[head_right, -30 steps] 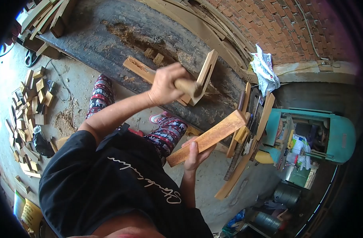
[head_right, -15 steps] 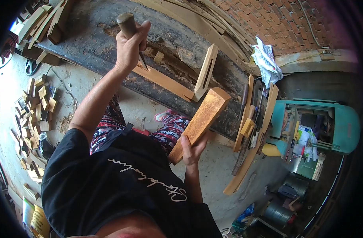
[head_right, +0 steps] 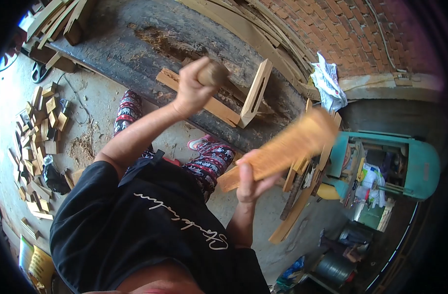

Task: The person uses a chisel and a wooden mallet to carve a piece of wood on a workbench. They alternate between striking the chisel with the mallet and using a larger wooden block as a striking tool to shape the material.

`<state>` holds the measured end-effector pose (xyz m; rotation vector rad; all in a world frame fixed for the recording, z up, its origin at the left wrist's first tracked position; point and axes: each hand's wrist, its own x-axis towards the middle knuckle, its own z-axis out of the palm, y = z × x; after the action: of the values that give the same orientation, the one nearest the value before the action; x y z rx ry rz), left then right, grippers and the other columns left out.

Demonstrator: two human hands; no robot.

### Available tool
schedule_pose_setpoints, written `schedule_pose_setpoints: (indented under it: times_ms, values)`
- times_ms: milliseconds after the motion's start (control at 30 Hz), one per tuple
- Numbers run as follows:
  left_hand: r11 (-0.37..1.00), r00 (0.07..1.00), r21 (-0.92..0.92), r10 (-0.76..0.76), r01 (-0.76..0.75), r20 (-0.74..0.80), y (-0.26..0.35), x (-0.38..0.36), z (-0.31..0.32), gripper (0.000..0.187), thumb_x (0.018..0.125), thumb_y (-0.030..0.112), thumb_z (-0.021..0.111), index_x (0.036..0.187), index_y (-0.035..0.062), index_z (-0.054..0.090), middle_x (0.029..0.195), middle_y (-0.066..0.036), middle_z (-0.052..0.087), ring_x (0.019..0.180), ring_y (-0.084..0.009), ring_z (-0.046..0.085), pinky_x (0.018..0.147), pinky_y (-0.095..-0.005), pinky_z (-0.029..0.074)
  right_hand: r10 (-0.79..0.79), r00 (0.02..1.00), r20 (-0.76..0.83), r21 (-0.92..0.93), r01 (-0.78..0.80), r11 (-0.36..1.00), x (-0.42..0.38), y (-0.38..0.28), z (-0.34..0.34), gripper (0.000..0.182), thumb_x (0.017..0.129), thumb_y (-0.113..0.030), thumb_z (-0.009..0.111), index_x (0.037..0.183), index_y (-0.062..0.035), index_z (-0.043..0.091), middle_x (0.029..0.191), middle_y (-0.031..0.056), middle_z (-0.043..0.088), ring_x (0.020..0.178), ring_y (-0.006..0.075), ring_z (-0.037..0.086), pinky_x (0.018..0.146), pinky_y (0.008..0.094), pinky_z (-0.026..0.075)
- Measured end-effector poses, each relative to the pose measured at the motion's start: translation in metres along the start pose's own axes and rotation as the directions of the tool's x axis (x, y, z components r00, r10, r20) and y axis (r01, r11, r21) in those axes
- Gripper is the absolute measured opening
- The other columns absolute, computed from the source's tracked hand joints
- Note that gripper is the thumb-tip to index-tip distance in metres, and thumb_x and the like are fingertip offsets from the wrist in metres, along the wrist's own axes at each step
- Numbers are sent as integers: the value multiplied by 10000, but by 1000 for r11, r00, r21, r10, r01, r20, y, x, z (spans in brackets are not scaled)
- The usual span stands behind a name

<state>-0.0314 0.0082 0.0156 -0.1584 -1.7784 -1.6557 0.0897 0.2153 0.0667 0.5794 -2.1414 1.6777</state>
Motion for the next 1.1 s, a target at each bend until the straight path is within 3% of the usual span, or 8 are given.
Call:
schedule_pose_setpoints:
  times_ms: [133, 200, 267, 400, 567, 800, 900, 1100]
  values:
    - [999, 1000, 43, 27, -27, 9, 14, -12, 5, 238, 692, 81, 727, 844, 52, 547, 799, -143, 590, 761, -369, 608, 661, -410, 495, -159, 984, -78, 180, 171, 969, 19, -18, 12, 692, 843, -187, 604, 1405, 32, 266, 981, 185, 510, 782, 218, 555, 718, 334, 504]
    - [999, 1000, 39, 17, -18, 21, 13, -13, 4, 233, 696, 90, 728, 834, 52, 545, 795, -144, 590, 768, -378, 605, 657, -418, 494, -53, 926, 375, -513, 255, 820, 25, -10, 6, 719, 801, -228, 733, 1330, 45, 331, 938, 176, 556, 791, 264, 582, 754, 382, 491]
    - [999, 999, 8, 43, -43, -11, 12, -11, 2, 239, 690, 105, 738, 810, 50, 540, 775, -145, 583, 768, -376, 604, 652, -419, 490, 319, 906, 278, -364, -208, 908, 25, -21, 2, 678, 761, -157, 728, 1310, 15, 368, 1129, 131, 480, 1048, 206, 465, 960, 368, 370]
    - [997, 997, 22, 69, -69, -39, 13, -16, 7, 292, 792, 162, 770, 714, 29, 522, 674, -125, 545, 601, -302, 581, 533, -365, 438, -107, 992, 71, 6, 107, 994, 35, -35, -2, 464, 783, -148, 665, 1128, 45, 421, 927, 169, 544, 698, 229, 556, 717, 321, 480]
    - [991, 992, 37, 125, -125, -6, 14, -24, 7, 341, 790, 180, 799, 685, 28, 512, 648, -113, 541, 585, -293, 585, 517, -371, 435, 214, 927, 307, -449, -57, 892, 13, -13, 2, 659, 772, -200, 732, 1287, 37, 396, 1141, 151, 490, 1036, 221, 499, 913, 404, 417]
    - [989, 988, 40, 140, -142, 61, 13, -43, 10, 313, 798, 237, 768, 678, 57, 542, 649, -98, 533, 595, -317, 581, 529, -401, 450, -105, 980, 170, -45, 114, 992, -11, -6, -15, 622, 773, -168, 698, 1259, 33, 365, 988, 150, 514, 870, 238, 558, 788, 362, 482]
    - [985, 984, 41, 162, -166, 75, 9, -47, 8, 338, 785, 243, 775, 660, 56, 522, 637, -101, 516, 577, -315, 566, 517, -411, 436, 204, 943, 264, -530, -35, 847, -25, 5, -10, 771, 728, -226, 831, 1288, 58, 383, 1054, 194, 572, 932, 328, 608, 826, 416, 493]
    - [966, 965, 28, 256, -257, 49, 4, -58, 3, 358, 760, 224, 795, 637, 70, 496, 602, -83, 479, 533, -296, 524, 482, -404, 400, 43, 993, 108, -144, -27, 989, -41, 2, -21, 629, 794, -246, 688, 1231, 65, 358, 1046, 153, 496, 985, 249, 517, 890, 418, 425]
